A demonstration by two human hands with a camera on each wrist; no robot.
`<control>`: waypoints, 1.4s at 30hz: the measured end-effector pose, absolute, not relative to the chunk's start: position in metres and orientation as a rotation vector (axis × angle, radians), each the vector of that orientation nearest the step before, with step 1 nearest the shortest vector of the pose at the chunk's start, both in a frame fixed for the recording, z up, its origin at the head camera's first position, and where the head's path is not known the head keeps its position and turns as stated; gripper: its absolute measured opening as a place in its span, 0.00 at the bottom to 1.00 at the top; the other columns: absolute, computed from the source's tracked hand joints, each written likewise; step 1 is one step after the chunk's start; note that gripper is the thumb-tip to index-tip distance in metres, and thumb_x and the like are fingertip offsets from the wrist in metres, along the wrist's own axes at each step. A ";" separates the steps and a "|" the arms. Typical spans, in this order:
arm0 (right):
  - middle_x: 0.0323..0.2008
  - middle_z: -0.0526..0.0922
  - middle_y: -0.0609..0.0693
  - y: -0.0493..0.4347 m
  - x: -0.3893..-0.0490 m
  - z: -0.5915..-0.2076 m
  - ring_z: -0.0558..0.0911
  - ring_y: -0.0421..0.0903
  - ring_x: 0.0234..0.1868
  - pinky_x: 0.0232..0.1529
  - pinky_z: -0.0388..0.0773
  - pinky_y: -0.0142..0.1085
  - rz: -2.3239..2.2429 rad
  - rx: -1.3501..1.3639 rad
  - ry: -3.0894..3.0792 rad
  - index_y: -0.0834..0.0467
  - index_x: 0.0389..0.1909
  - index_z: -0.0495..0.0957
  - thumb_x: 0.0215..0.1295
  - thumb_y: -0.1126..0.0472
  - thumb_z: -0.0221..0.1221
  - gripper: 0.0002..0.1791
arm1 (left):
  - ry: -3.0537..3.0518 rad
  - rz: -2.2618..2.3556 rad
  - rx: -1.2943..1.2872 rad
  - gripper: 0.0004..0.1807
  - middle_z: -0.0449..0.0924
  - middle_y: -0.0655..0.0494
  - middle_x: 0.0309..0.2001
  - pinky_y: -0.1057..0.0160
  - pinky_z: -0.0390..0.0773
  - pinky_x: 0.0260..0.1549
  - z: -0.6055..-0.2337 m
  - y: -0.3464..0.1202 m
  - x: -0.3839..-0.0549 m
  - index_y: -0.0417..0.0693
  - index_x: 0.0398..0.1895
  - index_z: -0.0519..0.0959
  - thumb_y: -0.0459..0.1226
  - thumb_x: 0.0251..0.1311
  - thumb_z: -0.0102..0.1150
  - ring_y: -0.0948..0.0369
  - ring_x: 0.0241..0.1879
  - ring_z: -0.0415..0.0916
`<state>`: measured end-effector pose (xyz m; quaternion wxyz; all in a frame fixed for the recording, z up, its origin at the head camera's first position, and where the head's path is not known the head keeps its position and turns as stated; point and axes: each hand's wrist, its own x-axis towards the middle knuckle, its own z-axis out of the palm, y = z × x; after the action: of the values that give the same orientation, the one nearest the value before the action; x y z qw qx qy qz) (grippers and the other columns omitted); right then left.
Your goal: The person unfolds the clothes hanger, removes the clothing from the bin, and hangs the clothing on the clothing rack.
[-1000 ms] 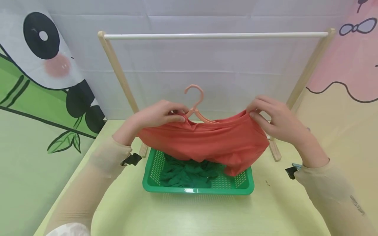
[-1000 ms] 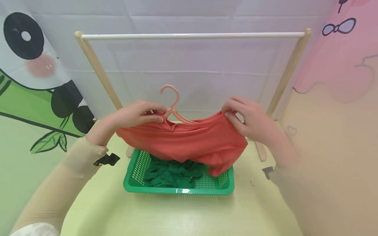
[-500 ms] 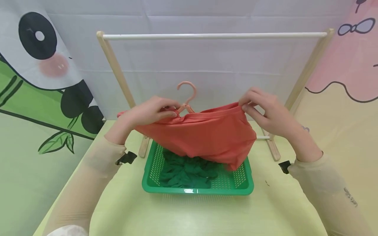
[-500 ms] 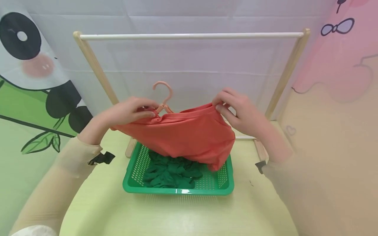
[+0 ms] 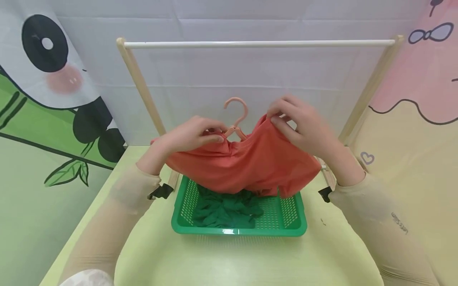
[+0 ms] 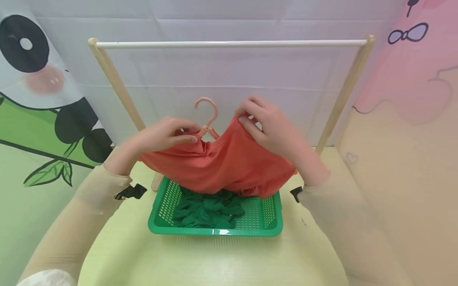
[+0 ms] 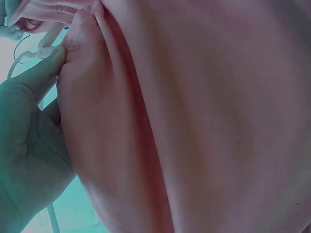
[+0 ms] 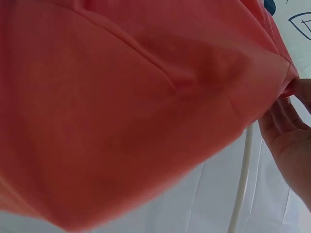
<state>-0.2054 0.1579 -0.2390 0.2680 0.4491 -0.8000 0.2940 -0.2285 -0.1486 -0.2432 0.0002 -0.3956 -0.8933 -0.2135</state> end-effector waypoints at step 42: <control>0.41 0.76 0.54 0.168 -0.218 -0.280 0.73 0.47 0.43 0.46 0.73 0.41 0.724 1.040 -2.422 0.61 0.48 0.77 0.70 0.63 0.58 0.09 | -2.696 -0.876 -0.926 0.08 0.84 0.58 0.41 0.59 0.79 0.46 -0.248 -0.170 -0.230 0.52 0.46 0.82 0.40 0.65 0.63 0.63 0.42 0.78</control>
<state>-0.2183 0.1676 -0.2805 0.2026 0.3725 -0.8677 0.2594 -0.2300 -0.1699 -0.2485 0.0797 -0.3095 -0.9012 -0.2929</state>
